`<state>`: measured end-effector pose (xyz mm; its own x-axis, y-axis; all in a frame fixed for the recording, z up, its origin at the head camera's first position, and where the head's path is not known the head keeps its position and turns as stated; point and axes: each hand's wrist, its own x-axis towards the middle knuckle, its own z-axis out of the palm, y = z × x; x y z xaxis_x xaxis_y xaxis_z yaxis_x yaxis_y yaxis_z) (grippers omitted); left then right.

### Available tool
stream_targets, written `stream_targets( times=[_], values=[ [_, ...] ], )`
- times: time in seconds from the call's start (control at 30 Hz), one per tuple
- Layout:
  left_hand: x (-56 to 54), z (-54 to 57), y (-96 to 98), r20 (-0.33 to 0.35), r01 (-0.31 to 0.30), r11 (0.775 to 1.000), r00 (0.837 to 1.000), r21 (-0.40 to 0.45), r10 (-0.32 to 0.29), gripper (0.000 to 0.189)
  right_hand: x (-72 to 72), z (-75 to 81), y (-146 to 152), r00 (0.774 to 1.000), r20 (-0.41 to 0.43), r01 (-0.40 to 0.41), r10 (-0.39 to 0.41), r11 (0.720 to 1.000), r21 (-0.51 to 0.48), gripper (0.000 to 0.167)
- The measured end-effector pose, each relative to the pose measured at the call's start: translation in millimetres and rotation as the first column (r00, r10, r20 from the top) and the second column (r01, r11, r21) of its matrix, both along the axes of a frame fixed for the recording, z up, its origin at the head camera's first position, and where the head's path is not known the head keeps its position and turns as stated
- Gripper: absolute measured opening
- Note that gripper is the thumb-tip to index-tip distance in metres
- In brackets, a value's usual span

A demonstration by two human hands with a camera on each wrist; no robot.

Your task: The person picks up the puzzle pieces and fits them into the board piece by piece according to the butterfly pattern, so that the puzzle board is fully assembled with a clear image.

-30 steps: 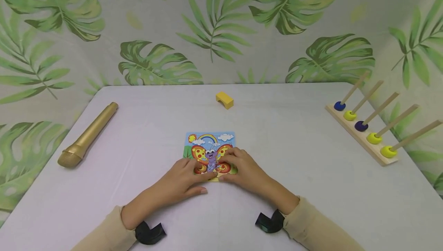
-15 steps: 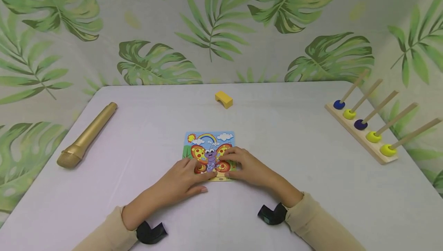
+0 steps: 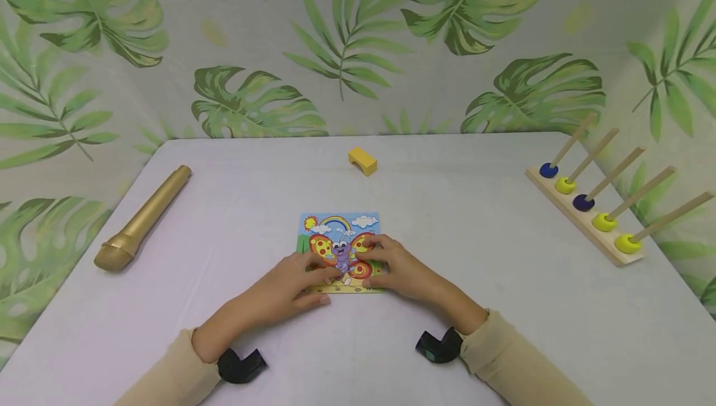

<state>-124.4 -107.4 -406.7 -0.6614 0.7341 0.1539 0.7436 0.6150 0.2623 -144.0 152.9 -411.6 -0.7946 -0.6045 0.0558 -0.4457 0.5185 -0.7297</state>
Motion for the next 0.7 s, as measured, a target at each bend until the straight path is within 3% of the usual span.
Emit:
stream_targets(
  times=[0.13, 0.27, 0.43, 0.7],
  values=[
    [-13.0, 1.0, -19.8, 0.137, -0.124, 0.988, 0.984, 0.095, 0.110, 0.057, 0.4, -0.9, 0, 0.997, -0.072, 0.023, -0.019, 0.998, 0.057, 0.056],
    [-21.9, -1.6, -34.9, 0.209, -0.226, 0.973, 0.954, 0.033, 0.215, 0.075, -1.8, 0.3, 0, 0.992, -0.116, 0.056, -0.040, 0.988, 0.141, 0.074],
    [-23.7, -1.9, -33.9, 0.228, -0.213, 0.976, 0.949, -0.038, 0.216, 0.077, -5.2, 2.9, 3, 0.998, -0.055, 0.047, -0.036, 0.971, 0.236, 0.090],
    [-10.6, 1.3, -9.9, 0.137, -0.193, 0.968, 0.967, -0.159, 0.215, 0.078, -0.1, 8.1, 20, 0.999, -0.031, 0.022, -0.013, 0.945, 0.326, 0.099]
  ],
)
